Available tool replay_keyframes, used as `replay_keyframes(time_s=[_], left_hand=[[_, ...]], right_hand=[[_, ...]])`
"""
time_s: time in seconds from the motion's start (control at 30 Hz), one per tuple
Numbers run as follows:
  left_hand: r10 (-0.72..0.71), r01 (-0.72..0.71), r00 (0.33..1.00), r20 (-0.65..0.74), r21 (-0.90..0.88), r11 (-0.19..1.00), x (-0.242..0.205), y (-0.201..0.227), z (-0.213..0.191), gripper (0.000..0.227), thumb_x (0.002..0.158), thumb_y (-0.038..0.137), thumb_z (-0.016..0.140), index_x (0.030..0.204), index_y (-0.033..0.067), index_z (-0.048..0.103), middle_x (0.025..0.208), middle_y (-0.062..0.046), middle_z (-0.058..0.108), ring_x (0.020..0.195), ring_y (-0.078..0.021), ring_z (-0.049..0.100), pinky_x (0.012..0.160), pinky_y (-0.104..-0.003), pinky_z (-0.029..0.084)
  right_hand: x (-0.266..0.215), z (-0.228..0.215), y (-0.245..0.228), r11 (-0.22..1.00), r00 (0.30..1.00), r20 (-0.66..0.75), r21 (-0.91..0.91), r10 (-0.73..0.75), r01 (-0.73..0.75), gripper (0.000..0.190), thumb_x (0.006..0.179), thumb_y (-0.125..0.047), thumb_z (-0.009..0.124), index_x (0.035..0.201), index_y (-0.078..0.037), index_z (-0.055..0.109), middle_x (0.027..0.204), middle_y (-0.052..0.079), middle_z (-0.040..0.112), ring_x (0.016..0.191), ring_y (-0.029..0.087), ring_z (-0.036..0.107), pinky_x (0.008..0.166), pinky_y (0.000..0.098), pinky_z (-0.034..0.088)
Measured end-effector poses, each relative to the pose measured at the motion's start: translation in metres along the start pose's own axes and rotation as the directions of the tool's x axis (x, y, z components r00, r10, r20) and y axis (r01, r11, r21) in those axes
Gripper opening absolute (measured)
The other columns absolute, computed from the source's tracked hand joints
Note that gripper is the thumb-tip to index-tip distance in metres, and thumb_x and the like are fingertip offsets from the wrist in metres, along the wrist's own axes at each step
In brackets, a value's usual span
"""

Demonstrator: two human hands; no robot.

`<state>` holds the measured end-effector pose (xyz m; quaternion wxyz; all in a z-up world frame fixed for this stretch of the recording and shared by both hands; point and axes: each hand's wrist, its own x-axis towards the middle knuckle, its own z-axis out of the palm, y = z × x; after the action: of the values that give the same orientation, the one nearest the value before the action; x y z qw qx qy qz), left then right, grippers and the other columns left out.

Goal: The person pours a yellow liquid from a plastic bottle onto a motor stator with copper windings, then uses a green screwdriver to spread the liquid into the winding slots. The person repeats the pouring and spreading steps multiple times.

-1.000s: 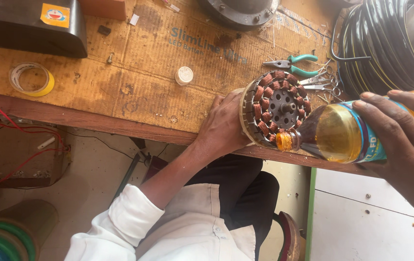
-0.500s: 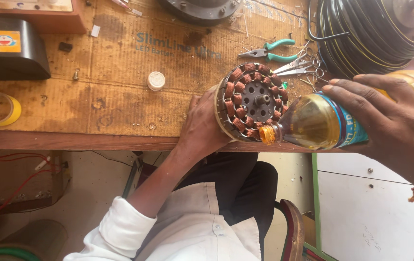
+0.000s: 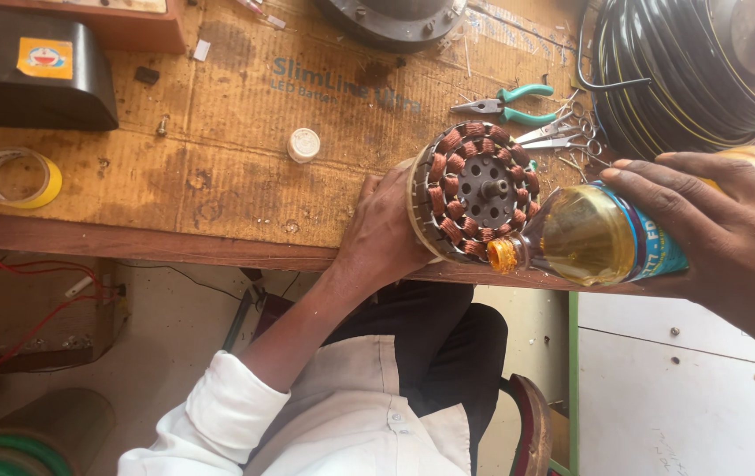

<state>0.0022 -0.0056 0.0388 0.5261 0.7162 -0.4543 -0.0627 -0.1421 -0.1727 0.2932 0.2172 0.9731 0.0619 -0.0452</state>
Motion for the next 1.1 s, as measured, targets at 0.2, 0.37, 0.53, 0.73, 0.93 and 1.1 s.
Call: replay_keyframes(time_s=[0.2,0.37,0.53,0.73,0.93,1.1], left_hand=[[0.005,-0.006,1.000,-0.021,-0.039,0.999,-0.002,-0.002,0.000,0.095,0.068,0.042,0.093,0.142,0.0052,0.048,0.139,-0.013,0.057,0.135,-0.0292,0.051,0.106,-0.051,0.039],[0.009,-0.011,1.000,-0.030,-0.049,0.999,-0.003,-0.002,-0.001,0.093,0.070,0.042,0.092,0.142,0.0046,0.048,0.138,-0.013,0.057,0.134,-0.0277,0.051,0.104,-0.049,0.039],[0.012,-0.014,0.999,-0.036,-0.044,0.999,-0.003,-0.002,-0.001,0.091,0.071,0.042,0.091,0.142,0.0049,0.048,0.138,-0.013,0.057,0.134,-0.0284,0.050,0.105,-0.049,0.038],[0.014,-0.016,0.999,-0.048,-0.035,0.999,-0.003,-0.002,-0.002,0.091,0.070,0.042,0.091,0.142,0.0049,0.048,0.138,-0.013,0.057,0.134,-0.0294,0.050,0.106,-0.051,0.037],[0.037,-0.040,0.997,-0.063,-0.049,0.998,-0.003,-0.002,-0.003,0.089,0.072,0.041,0.090,0.142,0.0053,0.049,0.138,-0.013,0.057,0.136,-0.0290,0.051,0.107,-0.048,0.039],[0.025,-0.028,0.998,-0.050,-0.060,0.998,-0.003,0.000,-0.004,0.090,0.071,0.041,0.090,0.142,0.0043,0.049,0.138,-0.013,0.057,0.134,-0.0282,0.051,0.106,-0.047,0.039]], right_hand=[[0.004,0.003,0.012,0.999,0.998,0.037,-0.002,-0.044,0.044,0.107,0.044,-0.053,0.083,0.141,-0.013,0.059,0.140,0.006,0.065,0.128,0.033,0.062,0.110,0.0468,0.050],[0.006,0.004,0.017,0.998,0.995,0.078,-0.018,-0.056,0.058,0.111,0.042,-0.055,0.083,0.143,-0.015,0.058,0.143,0.006,0.064,0.133,0.032,0.060,0.115,0.0468,0.049],[0.011,0.001,0.016,0.981,0.985,0.173,-0.188,-0.018,0.050,0.114,0.035,-0.060,0.083,0.138,-0.020,0.058,0.138,-0.001,0.065,0.130,0.025,0.060,0.118,0.0510,0.044],[0.019,-0.001,0.014,0.998,0.991,0.131,-0.057,-0.031,0.039,0.111,0.040,-0.057,0.086,0.142,-0.021,0.058,0.142,-0.002,0.065,0.133,0.023,0.060,0.120,0.0514,0.043],[0.029,-0.001,0.011,0.996,0.995,0.072,-0.044,-0.070,0.073,0.112,0.038,-0.048,0.086,0.143,-0.017,0.058,0.141,0.004,0.066,0.129,0.029,0.061,0.112,0.0465,0.048],[0.031,-0.007,0.012,0.990,0.989,0.081,-0.058,-0.123,0.128,0.115,0.037,-0.050,0.088,0.142,-0.014,0.057,0.138,0.007,0.067,0.128,0.032,0.062,0.110,0.0452,0.049]])
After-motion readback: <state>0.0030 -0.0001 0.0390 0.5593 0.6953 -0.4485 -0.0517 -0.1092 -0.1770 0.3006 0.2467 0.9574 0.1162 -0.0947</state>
